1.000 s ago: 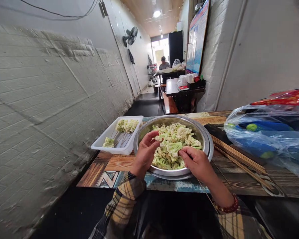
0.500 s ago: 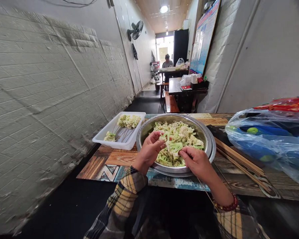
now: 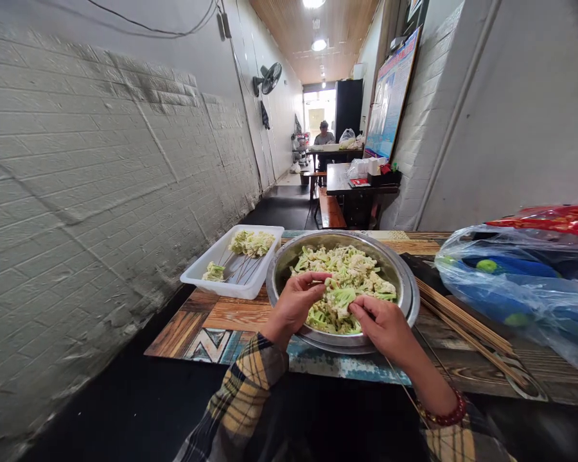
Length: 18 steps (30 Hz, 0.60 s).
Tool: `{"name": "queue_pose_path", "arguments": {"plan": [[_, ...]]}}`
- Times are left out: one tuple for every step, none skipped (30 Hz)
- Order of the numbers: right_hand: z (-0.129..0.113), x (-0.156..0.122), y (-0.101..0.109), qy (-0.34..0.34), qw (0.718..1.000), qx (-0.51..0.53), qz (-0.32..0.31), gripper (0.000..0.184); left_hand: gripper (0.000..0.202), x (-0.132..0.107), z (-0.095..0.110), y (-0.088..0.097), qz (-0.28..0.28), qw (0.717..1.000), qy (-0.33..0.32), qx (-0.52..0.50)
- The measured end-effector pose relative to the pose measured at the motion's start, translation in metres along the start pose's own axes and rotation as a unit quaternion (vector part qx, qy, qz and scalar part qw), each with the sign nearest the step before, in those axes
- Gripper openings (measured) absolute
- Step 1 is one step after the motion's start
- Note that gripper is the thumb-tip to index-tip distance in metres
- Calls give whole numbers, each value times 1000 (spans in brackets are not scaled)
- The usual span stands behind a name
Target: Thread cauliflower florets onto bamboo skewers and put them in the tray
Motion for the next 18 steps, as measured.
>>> {"name": "queue_pose_path", "arguments": {"plan": [[-1, 0, 0, 2, 1000, 0, -1, 33, 26, 0, 0, 0, 4, 1000, -2, 20], [-1, 0, 0, 4, 1000, 1, -1, 33, 25, 1, 0, 1, 8, 999, -8, 36], [-2, 0, 0, 4, 1000, 1, -1, 32, 24, 1, 0, 1, 9, 999, -15, 49], [-2, 0, 1, 4, 1000, 2, 0, 32, 24, 2, 1, 0, 7, 998, -24, 60], [-2, 1, 1, 3, 1000, 3, -1, 32, 23, 2, 2, 0, 3, 997, -36, 73], [-2, 1, 1, 2, 1000, 5, 0, 32, 21, 2, 4, -1, 3, 995, -55, 88], [-2, 1, 2, 1, 1000, 7, 4, 32, 19, 2, 8, 0, 13, 991, -79, 107], [-2, 0, 3, 0, 1000, 10, 11, 32, 17, 2, 11, 2, 35, 986, -105, 127], [-2, 0, 4, -3, 1000, 15, 20, 32, 15, 1, 14, 6, 64, 979, -127, 143], [-2, 0, 6, -5, 999, 21, 32, 31, 13, 0, 16, 10, 93, 974, -140, 150], [-1, -1, 8, -9, 999, 27, 44, 31, 13, 0, 16, 13, 116, 972, -144, 148], [-1, -1, 10, -13, 998, 33, 54, 31, 13, 0, 15, 16, 130, 972, -139, 137], [0, -2, 11, -17, 997, 39, 61, 30, 14, 1, 14, 18, 133, 975, -129, 121], [0, -2, 12, -20, 997, 44, 66, 30, 15, 1, 12, 19, 132, 979, -119, 103], [1, -3, 13, -22, 996, 50, 70, 30, 17, 2, 11, 19, 131, 982, -110, 85], [1, -3, 14, -24, 995, 56, 73, 30, 18, 2, 11, 20, 133, 984, -103, 67], [1, -4, 14, -25, 995, 63, 77, 31, 19, 1, 10, 21, 135, 985, -97, 45], [2, -4, 15, -26, 994, 70, 81, 31, 21, 1, 10, 21, 134, 987, -89, 21]]}}
Point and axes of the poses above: each hand's wrist, its own x-axis towards the middle knuckle, its own y-axis out of the back of the hand, z = x × y, the point moved 8 cm from there along x, towards the middle knuckle, and after that the axes turned 9 degrees about y, right-handed, at the moved point
